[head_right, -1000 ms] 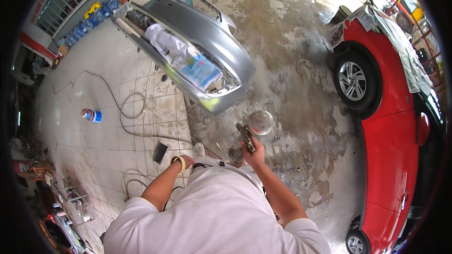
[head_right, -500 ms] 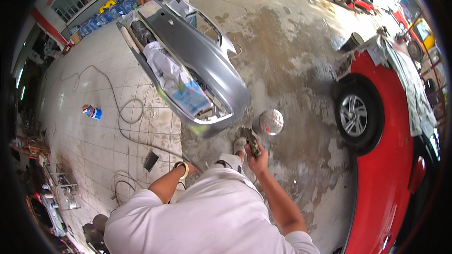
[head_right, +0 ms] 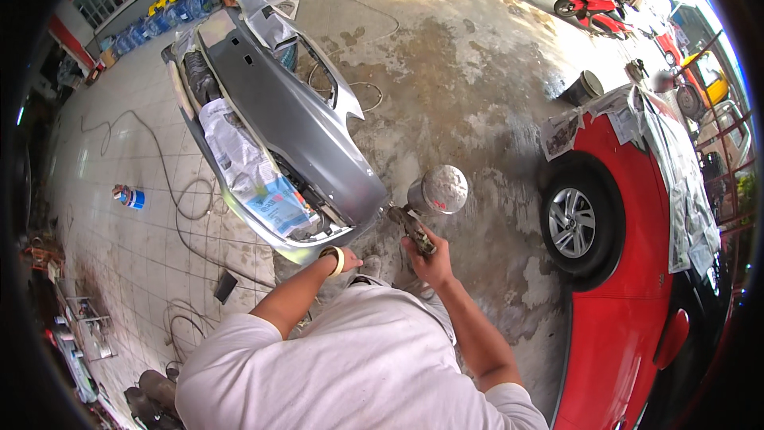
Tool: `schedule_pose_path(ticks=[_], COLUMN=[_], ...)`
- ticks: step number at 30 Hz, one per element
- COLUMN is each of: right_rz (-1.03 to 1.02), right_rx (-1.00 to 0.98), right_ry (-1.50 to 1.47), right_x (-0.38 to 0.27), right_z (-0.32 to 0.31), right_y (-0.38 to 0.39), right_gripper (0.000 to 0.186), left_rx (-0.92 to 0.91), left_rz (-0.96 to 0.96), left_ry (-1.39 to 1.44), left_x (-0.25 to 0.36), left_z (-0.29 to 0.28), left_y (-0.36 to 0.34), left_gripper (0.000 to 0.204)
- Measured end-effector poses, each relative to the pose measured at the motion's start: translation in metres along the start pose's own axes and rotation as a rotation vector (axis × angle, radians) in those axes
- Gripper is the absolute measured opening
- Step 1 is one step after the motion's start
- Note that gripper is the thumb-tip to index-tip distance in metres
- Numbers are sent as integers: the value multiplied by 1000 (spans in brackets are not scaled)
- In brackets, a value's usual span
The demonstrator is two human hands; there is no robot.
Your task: The person uses a spray gun to apply green paint to a car bumper that is masked with paper and tape. The person moves the spray gun in steady passes across the surface, covering the entire bumper with a uniform coat.
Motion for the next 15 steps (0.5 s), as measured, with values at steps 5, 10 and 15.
schedule_pose_path(ticks=[5,10,15], right_rz=[-23,-179,-52], right_rx=[-106,-261,-351], right_ry=[216,153,197], right_x=[-15,-1,2], right_z=[-78,-161,-244], right_y=[-67,-145,-221], right_gripper=[50,51,51], left_rx=[-61,-142,-60], left_rz=[1,-52,-195], left_ry=[-156,-376,-210], left_x=[40,34,58], left_z=[-20,-10,-42], left_y=[-56,-126,-145], left_gripper=[59,62,65])
Point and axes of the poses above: each hand's wrist, its own y-axis away from the middle knuckle, its own z-axis out of the palm, x = y × z, the point moved 3 cm from there along -y, towards the middle knuckle, and after that the axes turned 12 degrees about z, right-handed, at the moved point
